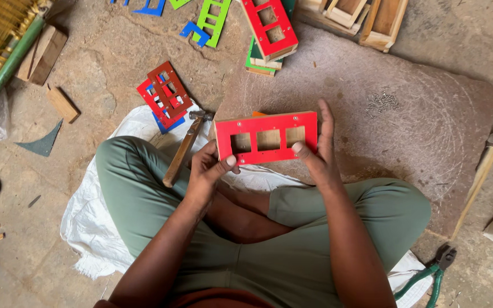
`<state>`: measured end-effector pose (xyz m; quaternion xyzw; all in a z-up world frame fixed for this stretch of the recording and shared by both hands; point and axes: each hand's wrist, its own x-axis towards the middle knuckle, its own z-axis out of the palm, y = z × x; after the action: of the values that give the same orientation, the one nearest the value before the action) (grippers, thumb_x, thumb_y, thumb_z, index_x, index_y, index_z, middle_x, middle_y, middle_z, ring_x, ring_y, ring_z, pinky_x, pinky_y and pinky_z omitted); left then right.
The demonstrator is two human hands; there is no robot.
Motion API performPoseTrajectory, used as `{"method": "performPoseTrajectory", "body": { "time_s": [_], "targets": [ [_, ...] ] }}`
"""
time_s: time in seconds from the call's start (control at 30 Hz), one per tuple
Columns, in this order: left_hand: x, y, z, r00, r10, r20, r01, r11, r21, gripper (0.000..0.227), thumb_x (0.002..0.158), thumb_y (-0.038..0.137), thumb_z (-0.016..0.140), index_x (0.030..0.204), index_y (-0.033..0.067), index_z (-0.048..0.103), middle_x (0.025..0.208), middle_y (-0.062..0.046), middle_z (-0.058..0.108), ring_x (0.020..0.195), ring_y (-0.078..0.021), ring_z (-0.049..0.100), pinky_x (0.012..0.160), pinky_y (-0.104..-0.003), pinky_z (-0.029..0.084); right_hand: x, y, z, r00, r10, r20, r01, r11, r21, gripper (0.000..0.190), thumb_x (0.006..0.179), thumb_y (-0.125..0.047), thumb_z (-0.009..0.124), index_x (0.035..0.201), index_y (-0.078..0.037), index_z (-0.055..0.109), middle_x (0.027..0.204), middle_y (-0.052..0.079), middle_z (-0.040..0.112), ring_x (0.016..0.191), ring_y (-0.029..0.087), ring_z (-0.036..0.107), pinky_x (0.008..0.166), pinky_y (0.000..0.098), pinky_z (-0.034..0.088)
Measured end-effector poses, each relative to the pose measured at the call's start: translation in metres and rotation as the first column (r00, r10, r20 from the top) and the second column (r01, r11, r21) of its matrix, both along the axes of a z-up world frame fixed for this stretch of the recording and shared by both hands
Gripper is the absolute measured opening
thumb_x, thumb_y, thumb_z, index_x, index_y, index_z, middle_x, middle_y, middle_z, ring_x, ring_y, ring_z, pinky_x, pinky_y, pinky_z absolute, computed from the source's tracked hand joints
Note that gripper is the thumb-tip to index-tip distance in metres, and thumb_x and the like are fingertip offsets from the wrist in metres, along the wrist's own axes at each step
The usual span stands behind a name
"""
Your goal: The person sits on the floor and assembles small colorful wooden frames by hammering nails into them. They handle red and orange frames, positioning nails and striking them with a hammer to secure the pieces together.
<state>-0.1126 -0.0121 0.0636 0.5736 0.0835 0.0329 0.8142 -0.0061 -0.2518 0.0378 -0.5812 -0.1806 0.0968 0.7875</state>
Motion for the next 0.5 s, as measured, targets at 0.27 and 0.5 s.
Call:
{"method": "performPoseTrajectory", "body": {
  "time_s": [0.27, 0.5],
  "targets": [
    [-0.002, 0.011, -0.001, 0.983, 0.073, -0.169, -0.090, 0.991, -0.097, 0.026, 0.094, 0.022, 0.071, 0.106, -0.0003, 0.068, 0.088, -0.007, 0.069, 0.070, -0.0155, 0.064, 0.068, -0.032, 0.054, 0.004, -0.015, 0.018, 0.913, 0.207, 0.353, -0.025, 0.889, -0.457, 0.107, 0.072, -0.021, 0.091, 0.160, -0.003, 0.032, 0.159, 0.017, 0.044, 0.149, 0.027, 0.042, 0.124, 0.0412, 0.034],
    [-0.009, 0.015, -0.002, 1.000, 0.012, -0.022, -0.012, 0.999, 0.030, 0.028, 0.099, 0.021, 0.074, 0.111, -0.0026, 0.066, 0.095, -0.007, 0.068, 0.076, -0.0149, 0.065, 0.075, -0.031, 0.054, 0.001, -0.016, 0.008, 0.972, 0.178, 0.152, -0.115, 0.929, -0.352, 0.101, 0.065, -0.011, 0.094, 0.152, -0.004, 0.044, 0.144, 0.010, 0.058, 0.138, 0.021, 0.054, 0.120, 0.0377, 0.042]
  ]
}}
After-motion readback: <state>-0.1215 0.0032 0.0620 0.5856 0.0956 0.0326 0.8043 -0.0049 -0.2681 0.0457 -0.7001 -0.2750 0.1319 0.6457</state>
